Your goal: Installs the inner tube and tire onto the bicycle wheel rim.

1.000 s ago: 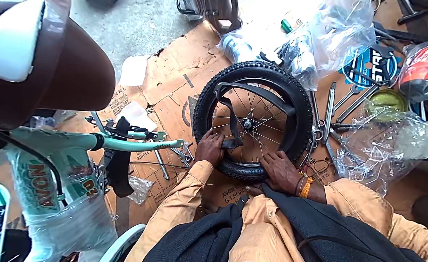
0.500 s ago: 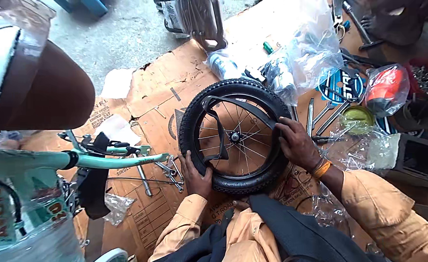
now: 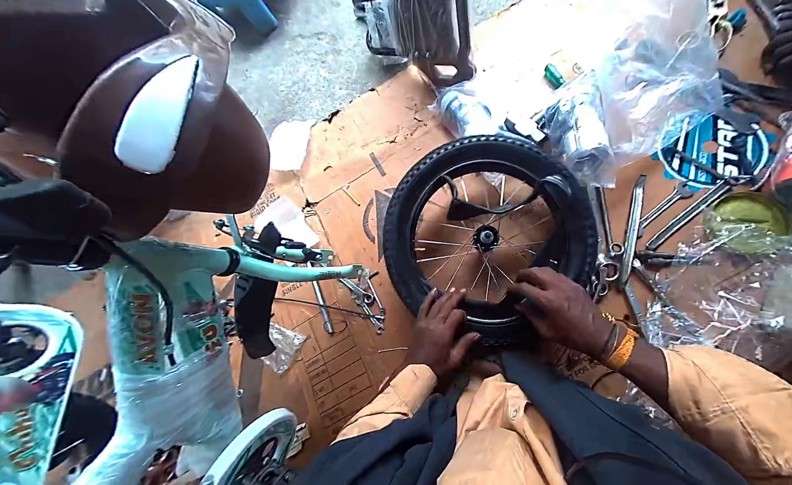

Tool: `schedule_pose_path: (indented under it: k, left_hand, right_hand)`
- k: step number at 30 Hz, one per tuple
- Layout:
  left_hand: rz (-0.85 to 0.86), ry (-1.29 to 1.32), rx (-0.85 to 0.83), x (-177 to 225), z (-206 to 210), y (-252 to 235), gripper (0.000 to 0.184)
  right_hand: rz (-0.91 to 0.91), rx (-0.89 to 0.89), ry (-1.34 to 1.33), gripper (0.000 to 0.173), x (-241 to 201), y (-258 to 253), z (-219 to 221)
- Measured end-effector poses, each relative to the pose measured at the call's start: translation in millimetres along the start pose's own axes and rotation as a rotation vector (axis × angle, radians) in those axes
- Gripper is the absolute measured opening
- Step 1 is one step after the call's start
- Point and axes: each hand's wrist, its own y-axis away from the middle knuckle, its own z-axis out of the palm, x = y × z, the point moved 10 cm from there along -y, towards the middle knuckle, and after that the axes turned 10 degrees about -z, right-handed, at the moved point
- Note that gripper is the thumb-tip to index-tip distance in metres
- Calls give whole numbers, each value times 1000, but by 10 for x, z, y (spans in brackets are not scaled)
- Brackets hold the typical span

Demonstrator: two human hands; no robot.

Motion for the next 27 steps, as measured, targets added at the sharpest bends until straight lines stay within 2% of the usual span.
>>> schedule_pose_path:
  k: [4,8,12,15,17,20,23,27]
  left_hand:
    - [10,-55,-83,-47,51,-31,31]
    - [98,-22,-76,66,-12,-5,12]
    - [93,-46,-183,63,170,61,26]
    - [83,-71,-222,53,239,109,53]
    - [77,-87,-219,46,261,102,63]
    - [32,-93,-223,1,260,52,66]
    - [-29,-168,-294,4,322,-12,65]
    - [-64,-127,-243,-39,346,-63,58]
  right_hand:
    - [25,-10,46,33,-73,29,276]
    - [-33,21,79,19,-76,-71,307]
    - [-74,-49,111,18,-108,-180,333]
    - [-86,-144,168,24,-108,-320,376]
    - [-110,-198,187,29,-103,-375,387]
    - [-173,-249,172,33,-85,-392,377]
    - [-205,-302,212,55,-36,-422,367]
    - [-211,-322,272,53,-1,-516,365]
